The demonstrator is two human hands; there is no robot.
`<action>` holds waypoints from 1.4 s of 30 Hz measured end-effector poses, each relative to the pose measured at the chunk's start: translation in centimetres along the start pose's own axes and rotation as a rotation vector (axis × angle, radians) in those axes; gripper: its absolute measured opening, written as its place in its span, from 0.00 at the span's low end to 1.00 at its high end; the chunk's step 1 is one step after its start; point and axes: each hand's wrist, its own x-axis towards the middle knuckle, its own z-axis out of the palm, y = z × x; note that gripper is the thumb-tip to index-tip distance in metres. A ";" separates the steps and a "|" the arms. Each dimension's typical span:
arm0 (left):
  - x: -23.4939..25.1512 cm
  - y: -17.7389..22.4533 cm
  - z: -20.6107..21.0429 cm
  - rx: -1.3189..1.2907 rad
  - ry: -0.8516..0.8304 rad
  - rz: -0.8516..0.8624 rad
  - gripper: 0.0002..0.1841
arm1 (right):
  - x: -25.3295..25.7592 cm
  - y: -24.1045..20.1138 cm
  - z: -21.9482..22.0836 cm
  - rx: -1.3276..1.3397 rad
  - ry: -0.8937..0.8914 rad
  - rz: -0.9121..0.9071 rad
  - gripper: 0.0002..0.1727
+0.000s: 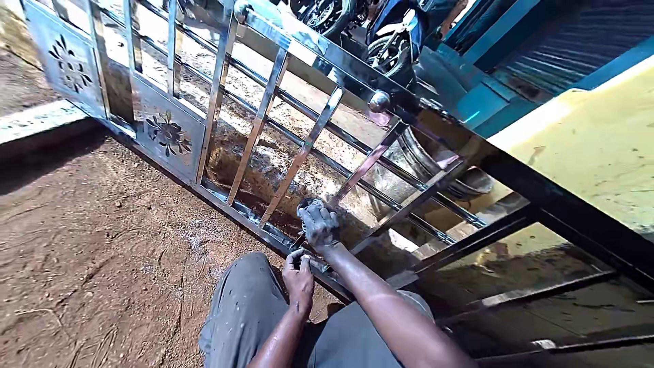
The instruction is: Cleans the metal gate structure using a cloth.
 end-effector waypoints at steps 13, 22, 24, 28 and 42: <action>-5.0 0.6 1.7 -0.264 -0.520 -0.174 0.12 | -16.9 3.4 -6.6 1.187 0.261 0.877 0.17; -10.4 0.4 4.4 0.293 -0.715 0.829 0.17 | -17.2 4.5 -14.8 1.372 0.614 1.285 0.12; -8.6 0.3 4.6 0.322 -0.571 0.835 0.21 | -15.8 9.1 -17.2 1.203 0.876 1.194 0.15; -3.0 -1.1 6.0 0.420 -0.400 0.750 0.25 | -9.7 16.5 -19.5 0.644 1.028 1.030 0.28; 0.7 -6.1 9.9 0.899 -0.378 0.750 0.34 | -18.2 11.8 -8.5 0.363 0.086 1.168 0.39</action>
